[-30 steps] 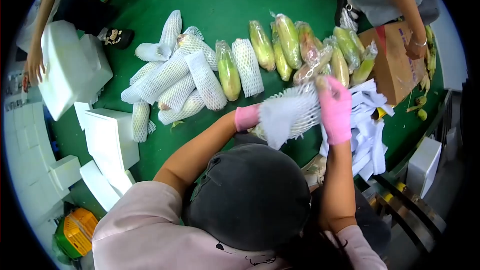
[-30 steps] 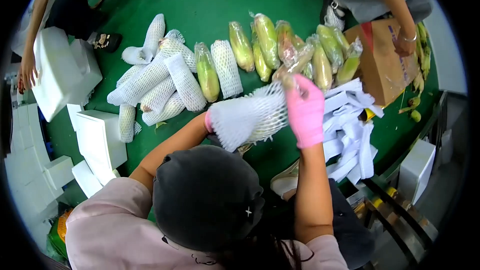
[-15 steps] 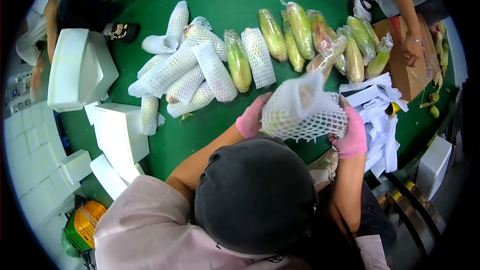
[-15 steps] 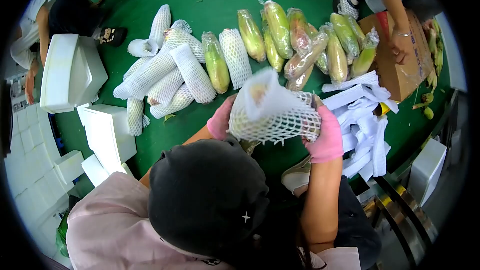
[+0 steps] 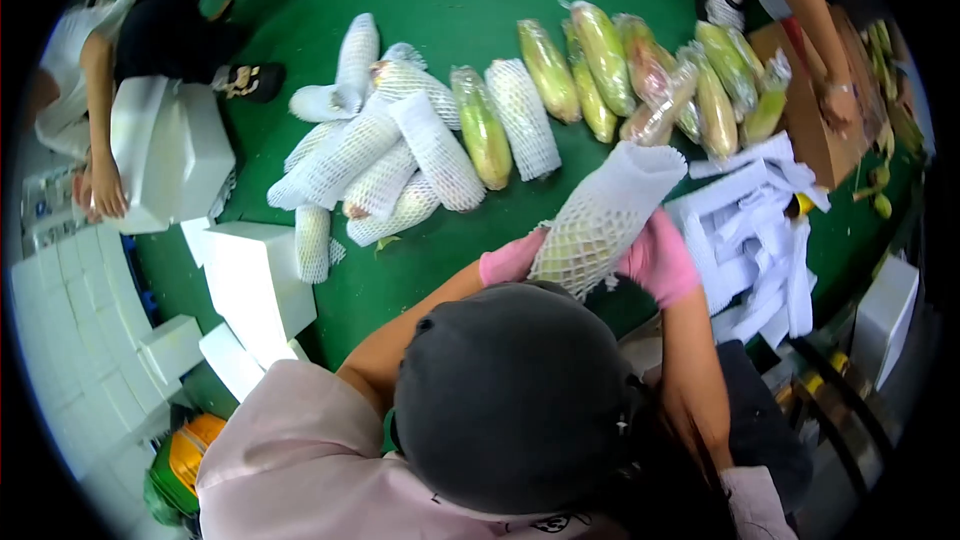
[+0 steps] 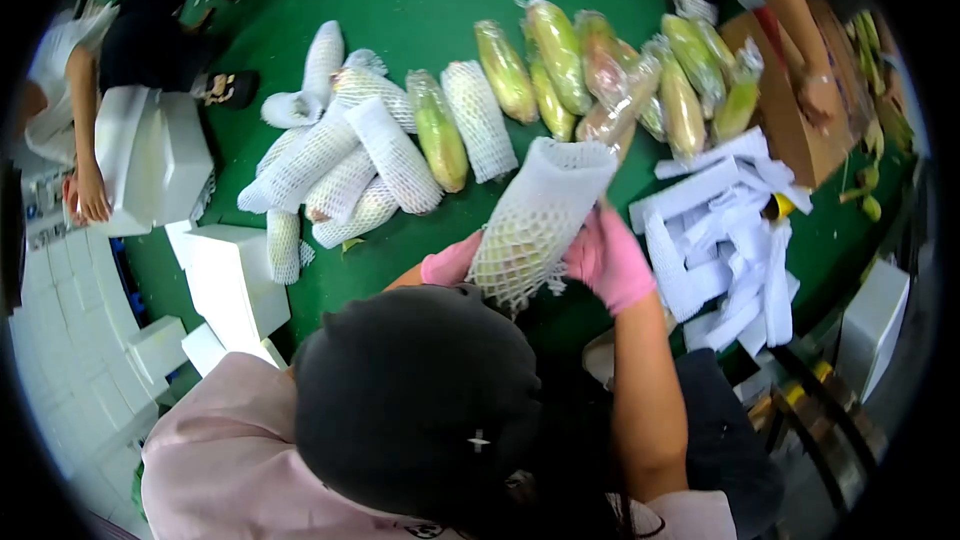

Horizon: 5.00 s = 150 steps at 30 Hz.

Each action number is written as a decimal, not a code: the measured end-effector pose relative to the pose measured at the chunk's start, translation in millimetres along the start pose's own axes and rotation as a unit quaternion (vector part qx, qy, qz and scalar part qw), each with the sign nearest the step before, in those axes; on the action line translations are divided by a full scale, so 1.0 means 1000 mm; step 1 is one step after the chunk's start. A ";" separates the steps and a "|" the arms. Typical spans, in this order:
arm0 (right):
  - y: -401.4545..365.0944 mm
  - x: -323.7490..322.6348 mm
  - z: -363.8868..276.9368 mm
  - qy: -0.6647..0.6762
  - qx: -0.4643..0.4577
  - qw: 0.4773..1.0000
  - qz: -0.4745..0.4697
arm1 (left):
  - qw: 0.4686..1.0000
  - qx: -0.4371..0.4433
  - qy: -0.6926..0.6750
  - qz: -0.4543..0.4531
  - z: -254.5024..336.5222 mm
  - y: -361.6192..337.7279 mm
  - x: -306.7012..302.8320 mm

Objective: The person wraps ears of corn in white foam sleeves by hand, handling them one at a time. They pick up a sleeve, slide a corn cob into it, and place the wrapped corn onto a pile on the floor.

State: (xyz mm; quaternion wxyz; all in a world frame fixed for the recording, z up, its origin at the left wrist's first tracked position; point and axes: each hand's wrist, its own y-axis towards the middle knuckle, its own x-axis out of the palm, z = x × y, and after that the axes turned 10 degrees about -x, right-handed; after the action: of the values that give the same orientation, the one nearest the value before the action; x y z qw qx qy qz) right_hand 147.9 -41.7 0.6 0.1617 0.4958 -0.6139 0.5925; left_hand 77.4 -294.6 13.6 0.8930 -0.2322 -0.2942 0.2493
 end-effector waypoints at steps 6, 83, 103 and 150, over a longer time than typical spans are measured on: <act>0.056 0.044 -0.027 -0.211 0.043 0.960 -0.177 | 0.992 -0.028 -0.111 -0.053 -0.015 0.011 -0.002; 0.206 0.014 0.169 -0.627 -0.230 0.740 -0.086 | 0.653 -0.187 0.583 0.446 0.099 0.115 -0.152; -0.029 0.169 0.039 -0.219 -0.236 0.928 0.188 | 0.890 0.147 -0.431 0.010 -0.031 0.032 -0.038; 0.069 0.065 0.027 -0.479 -0.282 0.823 0.114 | 0.833 0.053 -0.543 0.093 -0.026 0.144 -0.013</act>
State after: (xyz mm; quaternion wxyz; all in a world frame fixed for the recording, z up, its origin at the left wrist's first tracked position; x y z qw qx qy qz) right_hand 73.5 -105.9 6.0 -0.0883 0.5768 -0.8064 0.0956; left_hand 40.5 -198.6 -90.7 0.5727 -0.0380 -0.6953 0.4326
